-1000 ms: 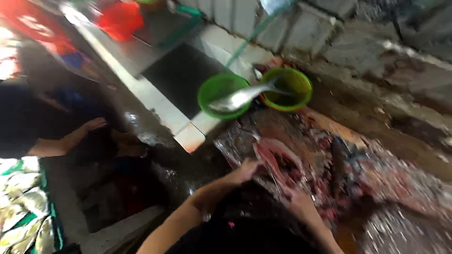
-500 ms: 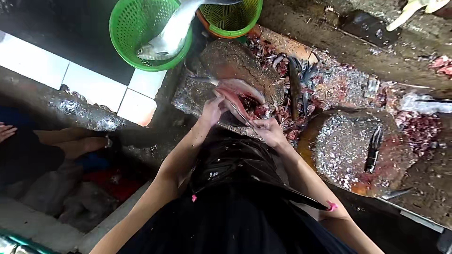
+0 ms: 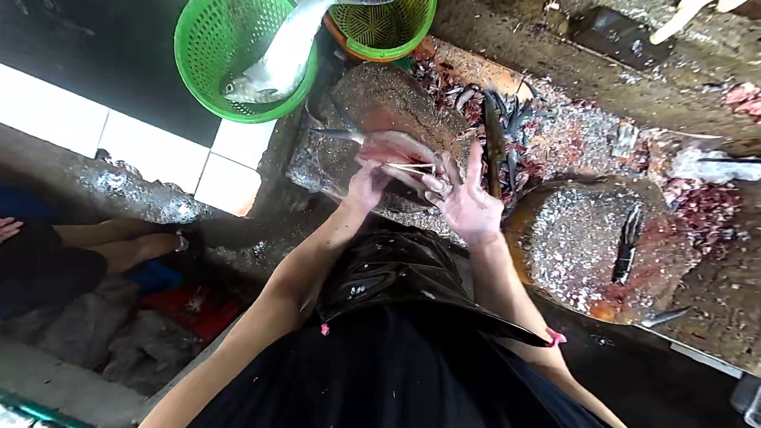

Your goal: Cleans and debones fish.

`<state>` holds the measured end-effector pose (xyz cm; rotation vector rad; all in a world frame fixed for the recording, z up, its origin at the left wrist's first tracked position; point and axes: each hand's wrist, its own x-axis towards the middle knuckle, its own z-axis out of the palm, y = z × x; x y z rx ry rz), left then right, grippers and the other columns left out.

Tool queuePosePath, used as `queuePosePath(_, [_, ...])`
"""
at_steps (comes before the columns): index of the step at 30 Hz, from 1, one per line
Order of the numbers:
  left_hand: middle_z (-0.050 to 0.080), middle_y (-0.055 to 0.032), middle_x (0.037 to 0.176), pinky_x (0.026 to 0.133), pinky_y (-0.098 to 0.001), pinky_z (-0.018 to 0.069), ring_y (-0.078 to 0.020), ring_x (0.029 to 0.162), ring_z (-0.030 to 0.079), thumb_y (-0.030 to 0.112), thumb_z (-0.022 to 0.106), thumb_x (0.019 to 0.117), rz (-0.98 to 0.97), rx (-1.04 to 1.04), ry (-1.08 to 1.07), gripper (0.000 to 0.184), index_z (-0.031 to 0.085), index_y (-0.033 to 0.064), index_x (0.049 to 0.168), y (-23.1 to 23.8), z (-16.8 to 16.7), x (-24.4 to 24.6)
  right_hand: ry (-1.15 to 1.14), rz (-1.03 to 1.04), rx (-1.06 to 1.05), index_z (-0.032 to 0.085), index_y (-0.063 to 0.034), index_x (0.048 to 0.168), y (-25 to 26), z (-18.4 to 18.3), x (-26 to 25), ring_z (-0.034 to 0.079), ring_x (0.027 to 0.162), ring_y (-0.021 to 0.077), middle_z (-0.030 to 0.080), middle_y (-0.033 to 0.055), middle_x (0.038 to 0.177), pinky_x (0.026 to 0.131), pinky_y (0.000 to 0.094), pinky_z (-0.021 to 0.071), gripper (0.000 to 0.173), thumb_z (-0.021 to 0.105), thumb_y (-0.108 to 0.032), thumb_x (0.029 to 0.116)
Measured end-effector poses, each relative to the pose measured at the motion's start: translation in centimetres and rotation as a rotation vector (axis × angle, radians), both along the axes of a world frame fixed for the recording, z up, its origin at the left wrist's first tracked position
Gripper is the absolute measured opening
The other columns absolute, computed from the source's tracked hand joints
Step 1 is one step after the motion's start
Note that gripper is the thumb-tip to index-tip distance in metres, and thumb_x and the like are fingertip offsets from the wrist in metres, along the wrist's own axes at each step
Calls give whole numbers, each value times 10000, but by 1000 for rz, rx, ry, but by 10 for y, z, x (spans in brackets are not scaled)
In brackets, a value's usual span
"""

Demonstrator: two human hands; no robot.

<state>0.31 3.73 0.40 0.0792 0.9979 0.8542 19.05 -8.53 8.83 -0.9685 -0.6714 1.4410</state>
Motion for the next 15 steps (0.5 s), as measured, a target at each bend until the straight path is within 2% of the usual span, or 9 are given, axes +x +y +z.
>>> queuePosePath(1, [674, -127, 1031, 886, -433, 589, -245, 939, 686, 102, 556, 1002, 6, -25, -5, 198, 575, 14, 1179, -2, 1, 5, -28, -114, 54, -120, -446, 1624, -3, -5, -7, 425, 1466, 265, 104, 11, 1740, 1078, 523, 482, 954, 579, -536, 981])
queuePosePath(2, [666, -141, 1045, 882, -438, 591, -255, 936, 682, 93, 567, 998, -8, -44, 3, 218, 574, -2, 1195, -3, 2, 10, -226, -176, 102, -201, -385, 1619, -4, -9, -14, 347, 1520, 229, 3, 8, 1750, 1136, 503, 445, 1010, 579, -511, 989])
queuePosePath(3, [669, -144, 1035, 850, -428, 602, -252, 909, 688, 105, 569, 1007, -37, -64, 33, 224, 575, -10, 1198, -4, 3, 14, -566, -193, 126, -228, -235, 1626, -6, -10, -21, 279, 1555, 211, -65, 67, 1747, 1184, 464, 414, 1047, 585, -406, 990])
queuePosePath(4, [681, -146, 1036, 838, -421, 608, -251, 907, 698, 133, 560, 1025, -79, -56, 37, 233, 581, -15, 1204, -6, 1, 15, -944, -172, 127, -150, -98, 1642, -7, -10, -27, 196, 1582, 285, -85, 167, 1732, 1241, 521, 326, 1076, 646, -359, 966])
queuePosePath(5, [689, -144, 1043, 849, -419, 605, -250, 920, 700, 151, 543, 1038, -125, -18, 18, 234, 594, -15, 1195, -7, -4, 14, -1311, -137, 84, -36, -62, 1656, -8, -11, -33, 198, 1565, 391, -69, 234, 1718, 1190, 645, 288, 1111, 698, -456, 921])
queuePosePath(6, [690, -139, 1052, 854, -416, 601, -247, 929, 698, 157, 525, 1046, -166, 23, -5, 231, 599, -8, 1189, -8, -8, 11, -1576, -79, 26, 55, -89, 1665, -8, -11, -38, 254, 1526, 448, -53, 251, 1715, 1117, 713, 289, 1110, 687, -554, 880])
queuePosePath(7, [696, -136, 1045, 854, -418, 601, -248, 929, 700, 152, 524, 1041, -199, 49, -21, 219, 610, -2, 1170, -6, -11, 8, -1723, -12, -32, 84, -149, 1674, -8, -11, -40, 288, 1505, 457, -62, 235, 1720, 1087, 742, 279, 1077, 646, -612, 880])
queuePosePath(11, [716, -144, 1066, 899, -437, 599, -259, 963, 713, 132, 611, 999, -296, 58, -44, 231, 625, -4, 1184, 5, -10, 0, -1864, 71, -62, 142, -277, 1674, -4, -17, -33, 397, 1425, 441, -55, 170, 1736, 1035, 749, 301, 892, 536, -611, 946])
queuePosePath(15, [723, -121, 1042, 898, -414, 600, -233, 941, 718, 201, 669, 991, -337, 54, 5, 281, 630, 11, 1195, 12, -6, -4, -1852, 64, -14, 170, -296, 1672, 4, -17, -26, 533, 1318, 386, 50, 114, 1746, 1003, 734, 354, 866, 565, -557, 947])
